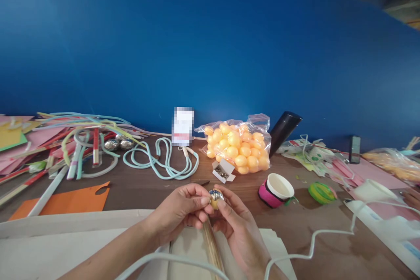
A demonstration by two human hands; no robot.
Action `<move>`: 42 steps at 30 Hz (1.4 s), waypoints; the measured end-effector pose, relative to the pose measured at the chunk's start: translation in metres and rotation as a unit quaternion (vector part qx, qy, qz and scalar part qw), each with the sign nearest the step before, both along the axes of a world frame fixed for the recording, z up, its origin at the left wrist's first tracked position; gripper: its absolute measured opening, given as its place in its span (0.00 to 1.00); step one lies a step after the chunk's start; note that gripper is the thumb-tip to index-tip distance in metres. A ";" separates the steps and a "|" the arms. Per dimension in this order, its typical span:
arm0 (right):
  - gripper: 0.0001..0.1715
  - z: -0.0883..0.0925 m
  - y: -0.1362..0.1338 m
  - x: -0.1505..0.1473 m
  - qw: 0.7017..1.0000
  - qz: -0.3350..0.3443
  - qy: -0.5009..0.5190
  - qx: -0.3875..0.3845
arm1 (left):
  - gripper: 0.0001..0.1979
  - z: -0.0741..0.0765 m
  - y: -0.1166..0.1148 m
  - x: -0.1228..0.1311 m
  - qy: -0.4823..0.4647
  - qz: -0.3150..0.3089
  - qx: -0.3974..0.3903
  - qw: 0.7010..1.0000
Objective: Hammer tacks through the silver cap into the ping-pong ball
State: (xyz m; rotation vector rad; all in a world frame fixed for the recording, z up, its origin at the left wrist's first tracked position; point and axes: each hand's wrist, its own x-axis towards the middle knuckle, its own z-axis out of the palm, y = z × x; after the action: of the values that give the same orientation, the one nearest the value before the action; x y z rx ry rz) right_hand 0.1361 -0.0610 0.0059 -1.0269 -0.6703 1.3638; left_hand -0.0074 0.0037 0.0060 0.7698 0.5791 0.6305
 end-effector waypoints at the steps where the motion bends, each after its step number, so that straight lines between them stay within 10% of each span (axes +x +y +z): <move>1: 0.21 0.002 0.000 -0.001 1.000 -0.007 -0.003 -0.003 | 0.09 0.000 0.000 0.000 -0.004 0.001 0.000 1.000; 42: 0.20 0.001 -0.003 0.001 0.986 -0.001 -0.161 0.045 | 0.06 -0.005 -0.001 0.000 -0.054 -0.012 0.007 0.998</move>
State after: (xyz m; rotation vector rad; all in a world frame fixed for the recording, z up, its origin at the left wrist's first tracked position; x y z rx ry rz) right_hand 0.1370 -0.0644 0.0069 -1.1859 -0.9608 1.1639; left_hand -0.0078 0.0026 0.0009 0.7496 0.4664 0.6494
